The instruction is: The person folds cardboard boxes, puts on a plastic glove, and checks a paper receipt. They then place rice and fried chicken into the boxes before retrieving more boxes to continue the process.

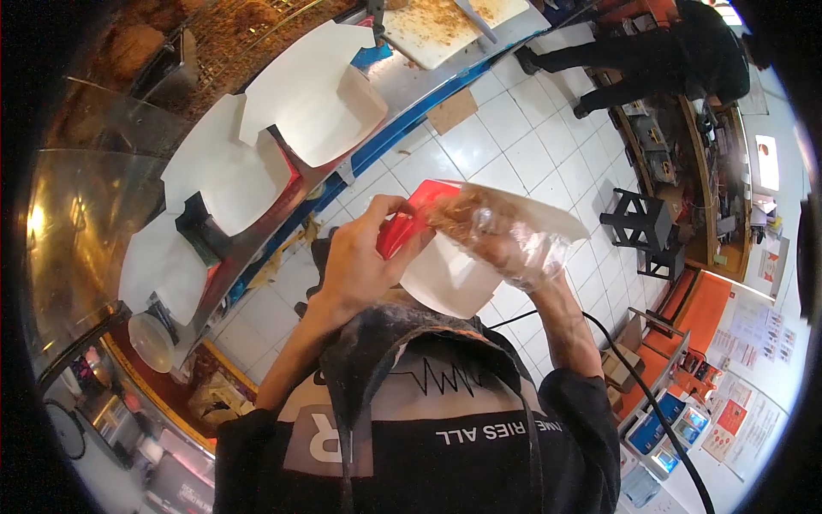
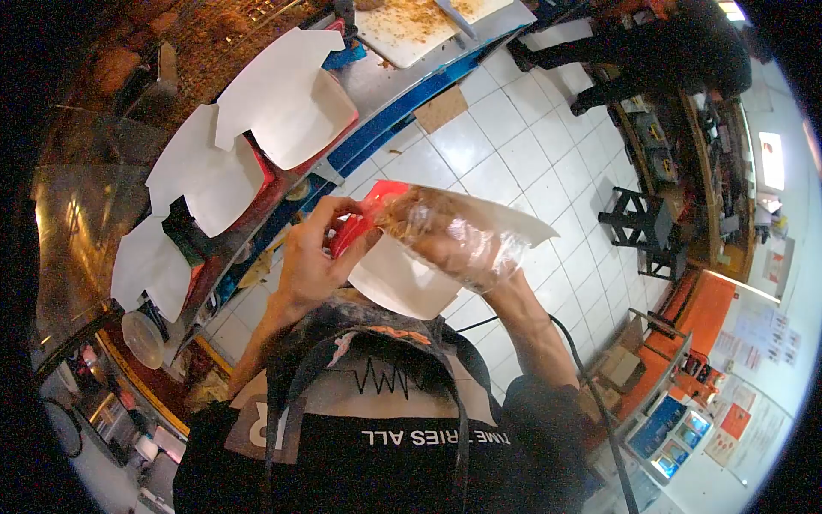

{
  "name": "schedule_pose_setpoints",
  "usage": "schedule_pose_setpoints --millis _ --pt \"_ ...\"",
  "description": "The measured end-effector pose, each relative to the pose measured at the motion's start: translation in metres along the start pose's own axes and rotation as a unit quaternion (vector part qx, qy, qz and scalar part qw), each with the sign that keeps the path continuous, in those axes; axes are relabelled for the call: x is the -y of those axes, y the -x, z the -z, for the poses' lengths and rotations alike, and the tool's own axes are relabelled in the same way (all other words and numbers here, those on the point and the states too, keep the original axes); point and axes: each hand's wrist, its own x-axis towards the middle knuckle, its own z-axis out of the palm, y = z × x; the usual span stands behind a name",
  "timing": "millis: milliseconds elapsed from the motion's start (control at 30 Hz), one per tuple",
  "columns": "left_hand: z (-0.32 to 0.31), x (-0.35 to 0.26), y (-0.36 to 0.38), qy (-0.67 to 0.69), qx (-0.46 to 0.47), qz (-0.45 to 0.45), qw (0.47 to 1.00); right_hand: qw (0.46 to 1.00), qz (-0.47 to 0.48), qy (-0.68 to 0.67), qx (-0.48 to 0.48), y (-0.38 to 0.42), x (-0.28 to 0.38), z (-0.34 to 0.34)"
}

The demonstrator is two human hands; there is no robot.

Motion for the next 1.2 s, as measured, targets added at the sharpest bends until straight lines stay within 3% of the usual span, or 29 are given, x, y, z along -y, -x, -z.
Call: schedule_pose_setpoints --millis 67,133,167,233,333,367,433,467,533,600,633,667,700,733,800,933,967,1000,1100,1200 --pt "0.001 0.000 0.004 -0.009 0.042 0.038 0.998 0.992 0.106 0.058 0.045 -0.002 -0.018 -0.001" --pt "0.001 0.000 0.007 -0.017 0.037 0.024 0.999 0.984 0.077 0.138 0.087 -0.010 0.013 -0.005" --pt "0.001 0.000 0.008 -0.023 0.031 0.010 0.999 0.964 0.143 0.211 0.074 -0.013 0.016 -0.009" --pt "-0.004 0.014 0.009 0.014 0.009 0.012 1.000 0.896 0.269 0.351 0.049 -0.017 0.021 -0.016" --pt "-0.005 0.035 0.008 0.074 -0.030 0.040 0.996 0.724 0.441 0.530 0.005 -0.023 0.030 -0.022" --pt "-0.003 0.039 0.005 0.099 -0.048 0.067 0.992 0.774 0.397 0.494 0.000 -0.007 0.042 -0.026" --pt "0.004 0.040 -0.001 0.105 -0.081 0.078 0.988 0.840 0.378 0.361 -0.142 0.023 0.036 -0.027" --pt "0.007 0.041 -0.003 0.113 -0.106 0.094 0.983 0.821 0.338 0.373 -0.269 0.039 0.018 -0.031" --pt "0.008 0.048 -0.006 0.133 -0.114 0.110 0.978 0.829 0.248 0.185 -0.465 0.048 -0.015 -0.036" --pt "0.004 0.058 -0.009 0.158 -0.110 0.077 0.978 0.833 0.175 0.074 -0.519 0.031 -0.051 -0.049" --pt "-0.002 0.068 -0.011 0.225 -0.097 0.082 0.966 0.862 0.120 -0.158 -0.467 0.024 -0.056 -0.051" --pt "0.000 0.065 -0.012 0.224 -0.096 0.077 0.967 0.839 0.060 -0.381 -0.383 0.017 -0.062 -0.053" --pt "0.003 0.061 -0.013 0.215 -0.041 0.088 0.972 0.801 0.036 -0.510 -0.311 0.011 -0.101 -0.047" --pt "0.005 0.059 -0.015 0.205 0.012 0.100 0.974 0.801 0.040 -0.512 -0.306 0.005 -0.100 -0.047" --pt "0.009 0.063 -0.027 0.243 -0.002 0.134 0.961 0.878 -0.040 -0.387 -0.278 -0.007 -0.095 -0.042" --pt "0.006 0.078 -0.063 0.241 -0.010 0.189 0.952 0.933 -0.079 -0.236 -0.259 -0.037 -0.088 -0.016" --pt "0.002 0.083 -0.070 0.259 -0.022 0.197 0.945 0.917 -0.034 -0.333 -0.218 -0.050 -0.103 -0.007" --pt "-0.002 0.086 -0.077 0.278 -0.036 0.204 0.938 0.919 -0.035 -0.330 -0.215 -0.066 -0.117 0.003" --pt "-0.011 0.082 -0.097 0.269 -0.069 0.187 0.942 0.927 0.013 -0.263 -0.268 -0.118 -0.122 0.033" --pt "-0.016 0.066 -0.112 0.242 -0.114 0.174 0.948 0.957 0.147 -0.183 -0.167 -0.144 -0.083 0.066"
